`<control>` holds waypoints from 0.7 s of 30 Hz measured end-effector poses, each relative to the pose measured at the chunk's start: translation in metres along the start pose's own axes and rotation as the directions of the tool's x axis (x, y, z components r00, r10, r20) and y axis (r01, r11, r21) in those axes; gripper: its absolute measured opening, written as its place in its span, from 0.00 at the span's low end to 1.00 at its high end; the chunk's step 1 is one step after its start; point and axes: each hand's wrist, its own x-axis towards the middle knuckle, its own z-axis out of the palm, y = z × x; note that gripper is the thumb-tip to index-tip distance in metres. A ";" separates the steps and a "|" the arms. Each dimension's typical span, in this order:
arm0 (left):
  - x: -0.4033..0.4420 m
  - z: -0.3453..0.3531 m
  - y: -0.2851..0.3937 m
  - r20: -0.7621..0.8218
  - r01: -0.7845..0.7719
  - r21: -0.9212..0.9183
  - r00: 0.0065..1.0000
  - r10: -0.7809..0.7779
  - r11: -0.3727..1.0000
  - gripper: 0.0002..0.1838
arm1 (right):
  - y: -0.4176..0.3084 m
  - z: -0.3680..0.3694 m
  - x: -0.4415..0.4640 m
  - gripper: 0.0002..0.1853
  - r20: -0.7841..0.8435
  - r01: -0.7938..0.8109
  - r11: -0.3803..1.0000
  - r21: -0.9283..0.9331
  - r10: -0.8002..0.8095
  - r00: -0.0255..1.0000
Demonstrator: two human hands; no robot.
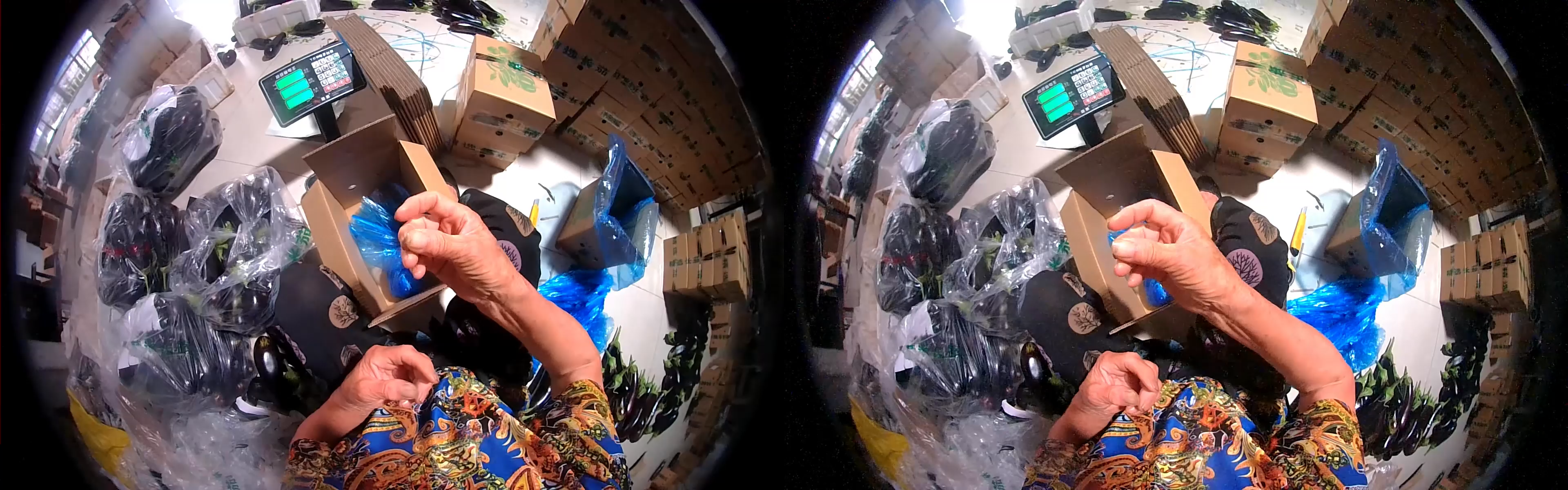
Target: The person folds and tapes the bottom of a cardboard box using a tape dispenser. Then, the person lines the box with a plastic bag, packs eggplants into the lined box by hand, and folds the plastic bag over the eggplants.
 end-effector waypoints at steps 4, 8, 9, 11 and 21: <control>-0.005 -0.006 0.007 0.030 0.026 0.069 0.999 -0.028 0.997 0.13 | -0.006 0.000 -0.004 0.10 -0.061 -0.029 0.996 -0.087 0.024 0.998; -0.005 0.026 0.059 -0.153 0.151 0.385 0.983 -0.098 0.910 0.11 | -0.011 -0.021 0.002 0.09 -0.021 0.059 0.997 -0.054 -0.061 0.998; -0.002 0.032 0.072 -0.211 0.176 0.458 0.974 -0.086 0.872 0.11 | -0.015 -0.026 0.000 0.11 -0.005 0.061 0.998 0.025 -0.061 0.998; 0.006 0.021 0.096 -0.087 0.026 0.858 0.992 0.096 0.513 0.10 | -0.026 -0.034 -0.003 0.13 -0.049 0.078 0.997 -0.021 -0.079 0.996; 0.163 -0.112 0.131 -0.104 0.054 0.898 0.990 -0.092 -0.436 0.22 | -0.047 -0.051 -0.018 0.17 -0.247 0.104 0.922 -0.372 -0.207 0.947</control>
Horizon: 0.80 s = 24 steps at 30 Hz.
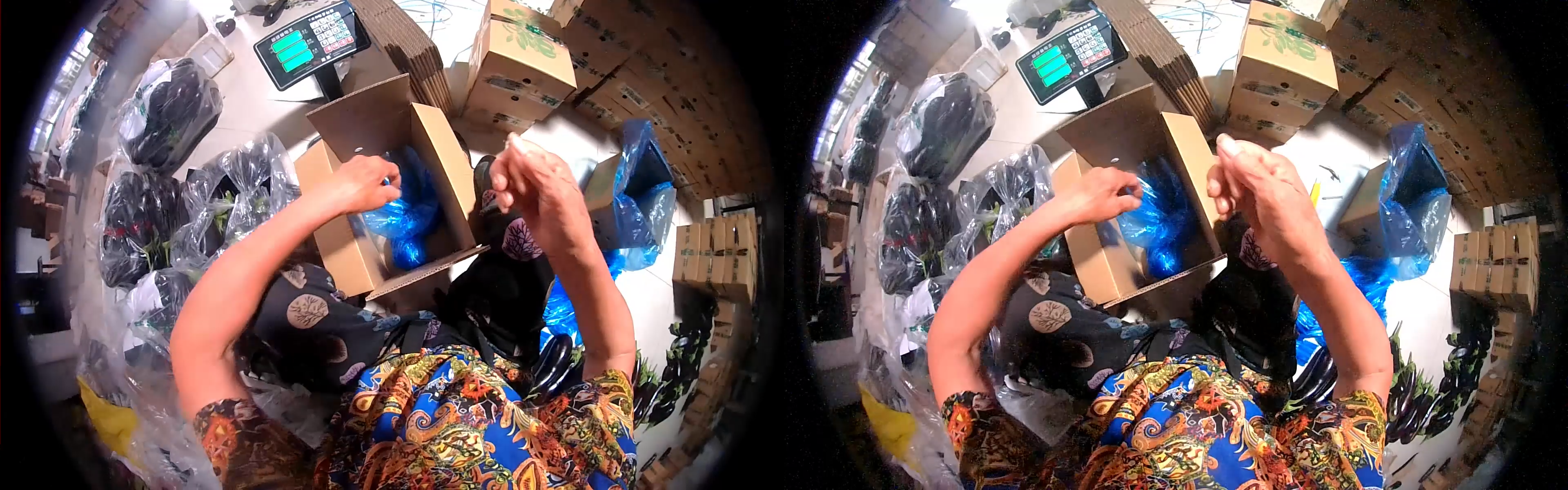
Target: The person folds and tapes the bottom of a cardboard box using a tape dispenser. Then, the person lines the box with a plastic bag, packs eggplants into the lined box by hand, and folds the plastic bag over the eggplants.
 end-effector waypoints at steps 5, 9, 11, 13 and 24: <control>0.069 0.068 -0.007 0.259 0.293 -0.076 0.929 -0.265 0.953 0.48 | -0.013 -0.001 -0.005 0.17 -0.128 0.102 0.975 -0.196 -0.129 0.983; 0.088 0.132 -0.020 0.216 0.409 -0.167 0.903 -0.372 0.897 0.26 | -0.011 -0.017 -0.004 0.25 -0.030 -0.066 0.957 -0.282 0.060 0.998; 0.086 0.129 -0.017 0.269 0.503 -0.450 0.864 -0.425 0.738 0.16 | -0.007 -0.027 0.000 0.21 0.018 -0.146 0.941 -0.307 0.159 0.987; 0.078 0.115 -0.014 0.274 0.437 -0.760 0.887 -0.373 0.481 0.10 | -0.004 -0.030 0.001 0.19 0.021 -0.169 0.926 -0.337 0.187 0.982; 0.000 0.032 0.127 -0.123 0.014 -0.751 0.979 -0.161 0.660 0.11 | 0.001 -0.028 0.014 0.37 -0.068 -0.283 0.811 -0.512 0.290 0.955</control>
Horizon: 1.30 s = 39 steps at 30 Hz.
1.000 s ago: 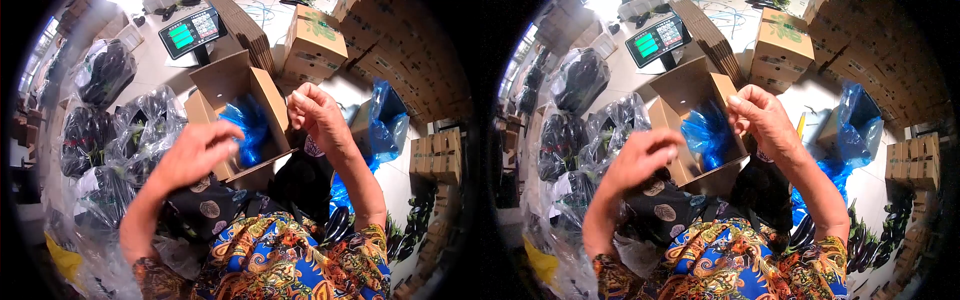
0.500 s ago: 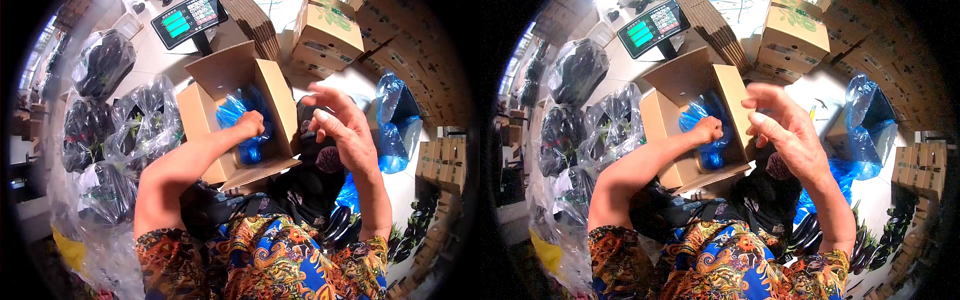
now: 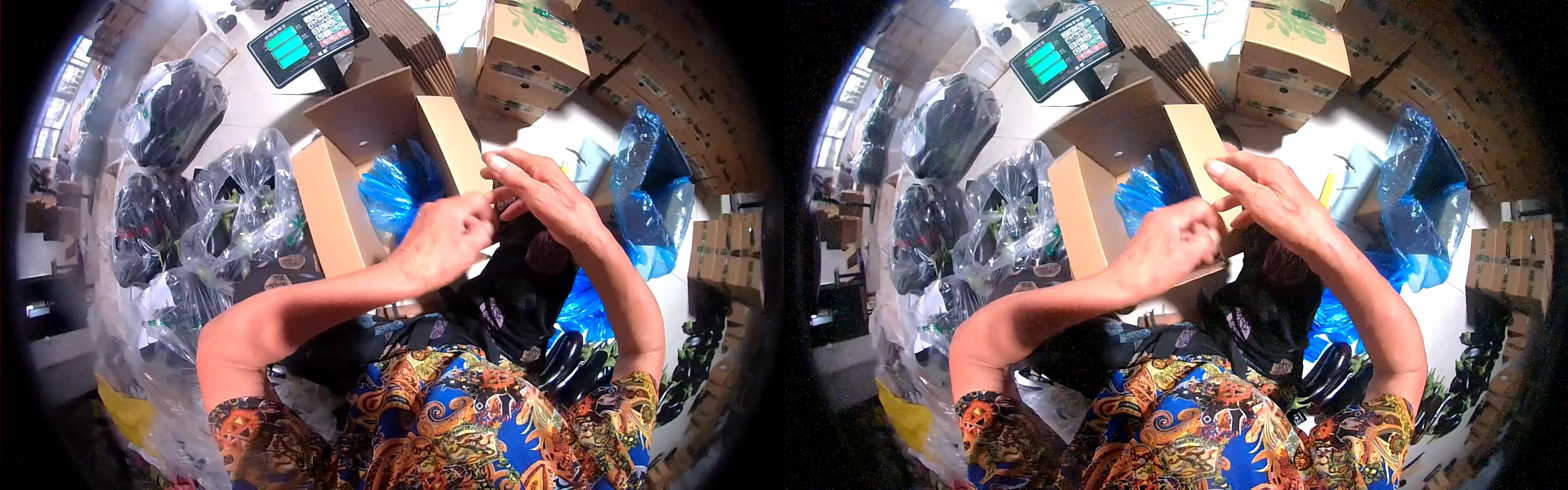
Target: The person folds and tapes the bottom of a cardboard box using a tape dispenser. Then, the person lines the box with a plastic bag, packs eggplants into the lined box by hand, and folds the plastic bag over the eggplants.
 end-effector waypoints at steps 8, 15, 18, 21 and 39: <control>0.055 -0.011 -0.156 -0.298 0.231 0.617 0.953 -0.048 0.752 0.15 | 0.014 0.005 0.027 0.33 0.043 -0.046 0.999 0.018 0.045 0.998; 0.063 -0.018 -0.128 -0.278 0.120 0.100 0.957 -0.088 0.988 0.08 | 0.030 0.003 0.038 0.31 0.069 -0.019 0.995 -0.101 0.026 0.997; 0.054 -0.017 -0.101 -0.254 0.170 0.067 0.956 -0.148 0.983 0.19 | 0.039 -0.003 0.041 0.33 0.127 -0.015 0.994 -0.108 0.028 0.992; 0.050 -0.003 -0.132 -0.388 0.304 0.344 0.908 -0.160 0.888 0.40 | 0.032 0.002 0.040 0.37 0.185 -0.033 0.995 -0.092 0.049 0.982; 0.004 0.036 -0.026 0.152 -0.353 0.505 0.935 0.321 0.788 0.13 | 0.018 0.010 0.048 0.45 0.138 -0.093 0.949 -0.301 0.140 0.980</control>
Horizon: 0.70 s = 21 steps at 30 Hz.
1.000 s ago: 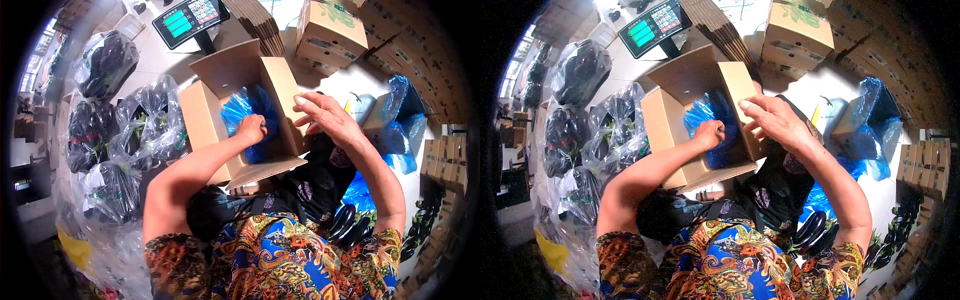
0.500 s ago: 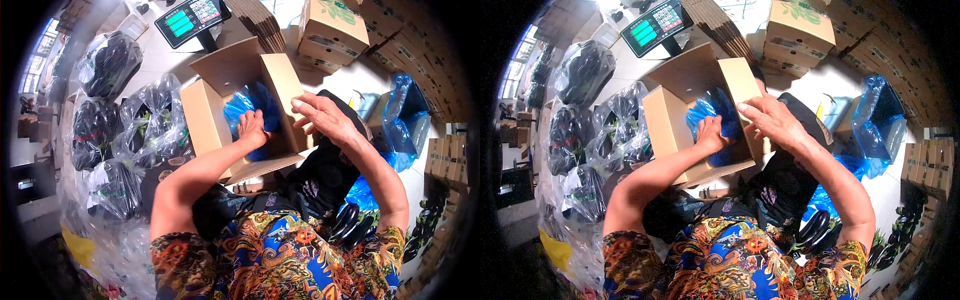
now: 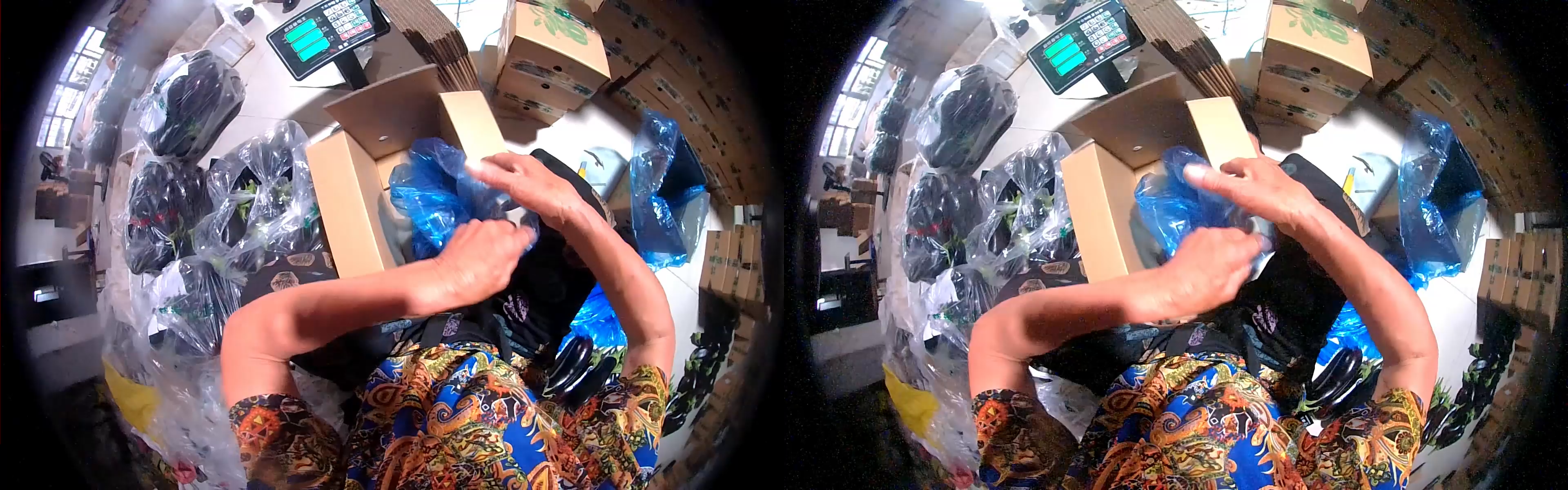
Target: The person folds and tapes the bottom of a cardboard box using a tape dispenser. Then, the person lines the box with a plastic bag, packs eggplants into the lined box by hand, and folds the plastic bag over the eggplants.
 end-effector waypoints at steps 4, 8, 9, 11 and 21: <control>-0.010 0.020 0.035 0.025 -0.176 0.076 0.984 0.174 0.982 0.17 | 0.017 0.007 0.022 0.34 -0.002 0.160 0.914 -0.372 -0.173 0.985; -0.033 0.027 0.068 0.188 -0.285 -0.064 0.938 0.292 0.957 0.25 | 0.040 0.009 0.051 0.09 0.009 0.088 0.991 0.097 -0.089 0.996; -0.040 0.032 0.070 0.204 -0.286 -0.053 0.935 0.291 0.957 0.25 | 0.041 0.010 0.051 0.05 0.025 0.000 0.930 0.368 -0.010 1.000; -0.050 0.034 0.064 0.322 -0.290 0.007 0.907 0.272 0.957 0.23 | 0.032 0.013 0.045 0.05 0.011 -0.026 0.822 0.569 0.024 1.000; -0.076 -0.077 0.030 0.004 -0.011 -0.055 1.000 0.012 0.998 0.17 | 0.022 -0.013 -0.015 0.07 -0.195 0.245 0.602 0.760 -0.149 0.969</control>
